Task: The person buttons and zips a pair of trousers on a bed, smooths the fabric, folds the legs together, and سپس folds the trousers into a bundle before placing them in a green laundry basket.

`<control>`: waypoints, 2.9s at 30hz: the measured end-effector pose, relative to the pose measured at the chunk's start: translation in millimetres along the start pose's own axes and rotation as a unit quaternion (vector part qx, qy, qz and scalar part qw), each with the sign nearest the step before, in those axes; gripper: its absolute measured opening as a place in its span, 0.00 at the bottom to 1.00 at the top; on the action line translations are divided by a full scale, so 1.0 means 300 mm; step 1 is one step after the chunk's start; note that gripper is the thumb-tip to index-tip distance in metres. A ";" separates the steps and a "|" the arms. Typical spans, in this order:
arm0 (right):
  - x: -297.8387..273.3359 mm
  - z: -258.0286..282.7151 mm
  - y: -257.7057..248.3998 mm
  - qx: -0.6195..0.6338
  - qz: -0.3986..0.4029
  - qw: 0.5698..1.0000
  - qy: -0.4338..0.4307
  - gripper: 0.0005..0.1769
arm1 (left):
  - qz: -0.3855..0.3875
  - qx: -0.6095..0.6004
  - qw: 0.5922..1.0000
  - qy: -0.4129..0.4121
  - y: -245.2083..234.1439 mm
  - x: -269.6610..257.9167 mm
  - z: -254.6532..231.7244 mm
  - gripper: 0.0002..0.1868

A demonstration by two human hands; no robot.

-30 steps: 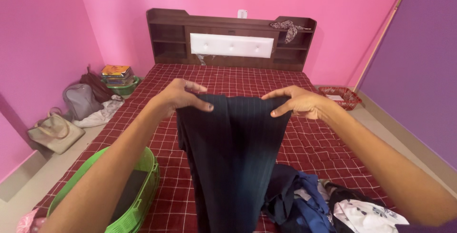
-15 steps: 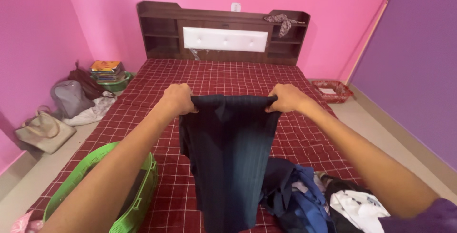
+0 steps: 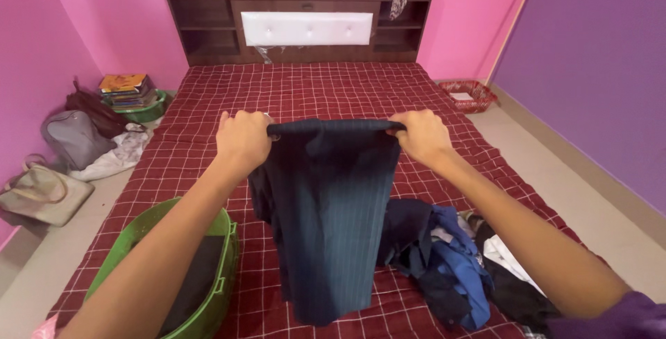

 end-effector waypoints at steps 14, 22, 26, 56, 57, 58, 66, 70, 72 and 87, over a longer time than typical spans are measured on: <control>-0.006 -0.028 0.108 0.277 0.175 0.942 -0.067 0.10 | 0.198 -0.152 0.968 -0.008 0.134 -0.009 0.115 0.14; 0.118 -0.124 0.377 0.270 0.397 0.877 -0.026 0.16 | 0.524 -0.267 0.800 -0.117 0.538 0.036 0.245 0.18; 0.231 -0.264 0.749 0.270 0.482 0.834 -0.010 0.14 | 0.411 -0.203 0.878 -0.135 0.785 0.212 0.322 0.18; -1.078 -0.653 2.278 0.169 0.429 0.847 0.266 0.17 | 0.455 -0.125 0.778 -0.415 2.686 -1.358 0.366 0.51; -1.080 -0.662 2.270 0.185 0.395 0.854 0.284 0.16 | 0.451 -0.120 0.786 -0.405 2.693 -1.377 0.374 0.50; -1.088 -0.669 2.254 0.201 0.361 0.859 0.302 0.16 | 0.448 -0.115 0.794 -0.395 2.689 -1.398 0.375 0.49; -1.116 -0.656 2.172 0.247 0.227 0.846 0.414 0.34 | 0.100 -0.326 0.766 -0.545 2.418 -1.296 0.435 0.35; -1.186 -0.636 2.209 0.381 0.258 0.751 0.473 0.28 | 0.156 -0.340 0.770 -0.516 2.296 -1.193 0.476 0.24; -1.215 -0.629 2.197 0.353 0.281 0.778 0.437 0.20 | 0.182 -0.262 0.807 -0.498 2.262 -1.212 0.512 0.29; -1.371 -0.597 2.283 0.276 0.308 0.824 0.387 0.31 | 0.211 -0.276 0.788 -0.508 2.623 -1.624 0.544 0.35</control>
Point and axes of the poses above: each hand's wrist, its own x-axis towards the middle knuckle, its own y-axis out of the palm, z = x × y, the point moved 10 cm from there along x, towards the middle knuckle, and after that the axes turned 4 degrees about -y, right-handed, at the moved point
